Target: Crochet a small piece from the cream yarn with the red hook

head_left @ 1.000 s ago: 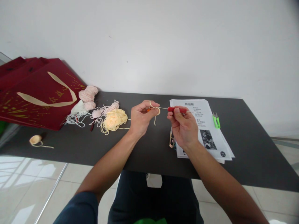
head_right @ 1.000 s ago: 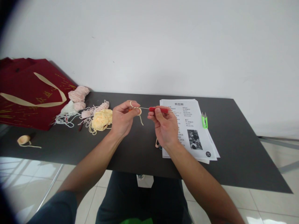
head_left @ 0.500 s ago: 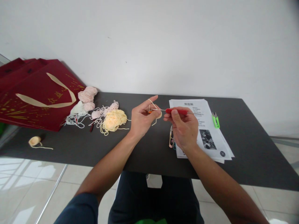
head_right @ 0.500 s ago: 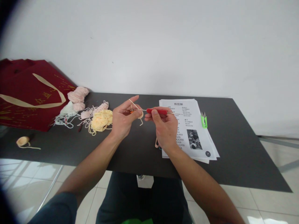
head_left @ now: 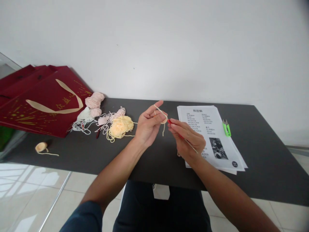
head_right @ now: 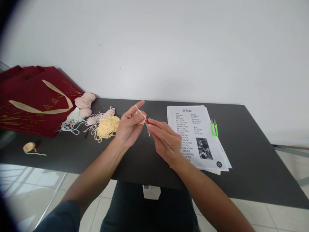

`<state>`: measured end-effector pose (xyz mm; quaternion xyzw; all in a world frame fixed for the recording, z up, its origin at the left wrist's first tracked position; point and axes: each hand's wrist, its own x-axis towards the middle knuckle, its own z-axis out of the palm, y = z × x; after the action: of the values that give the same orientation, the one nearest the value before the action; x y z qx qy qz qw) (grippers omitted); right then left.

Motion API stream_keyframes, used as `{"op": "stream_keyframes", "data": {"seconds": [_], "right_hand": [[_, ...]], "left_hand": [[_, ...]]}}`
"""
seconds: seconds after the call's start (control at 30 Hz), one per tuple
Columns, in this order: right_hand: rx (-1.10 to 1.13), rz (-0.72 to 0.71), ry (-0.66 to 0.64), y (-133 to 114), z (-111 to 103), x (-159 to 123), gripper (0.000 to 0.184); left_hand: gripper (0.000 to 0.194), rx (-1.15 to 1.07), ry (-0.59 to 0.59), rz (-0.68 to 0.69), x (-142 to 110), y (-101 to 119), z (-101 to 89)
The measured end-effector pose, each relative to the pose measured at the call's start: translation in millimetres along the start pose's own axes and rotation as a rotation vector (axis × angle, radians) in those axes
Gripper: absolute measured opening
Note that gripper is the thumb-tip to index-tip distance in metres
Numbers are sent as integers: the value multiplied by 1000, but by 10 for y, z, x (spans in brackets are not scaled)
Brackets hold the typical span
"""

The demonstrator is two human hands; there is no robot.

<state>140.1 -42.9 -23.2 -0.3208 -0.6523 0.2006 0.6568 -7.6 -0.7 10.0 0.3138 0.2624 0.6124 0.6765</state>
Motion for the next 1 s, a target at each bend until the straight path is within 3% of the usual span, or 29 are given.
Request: {"op": "stream_keyframes", "data": {"seconds": [0.13, 0.27, 0.53, 1.0], "right_hand": [[369, 340, 100, 29, 36, 78, 23], [584, 504, 159, 39, 25, 207, 8], [571, 471, 159, 21, -45, 277, 11], [481, 408, 170, 72, -105, 301, 15]], "left_hand": [[52, 4, -14, 8, 11, 9, -5], [53, 70, -36, 14, 25, -29, -21], [57, 219, -54, 50, 23, -46, -38], [57, 233, -69, 65, 27, 4, -71]]}}
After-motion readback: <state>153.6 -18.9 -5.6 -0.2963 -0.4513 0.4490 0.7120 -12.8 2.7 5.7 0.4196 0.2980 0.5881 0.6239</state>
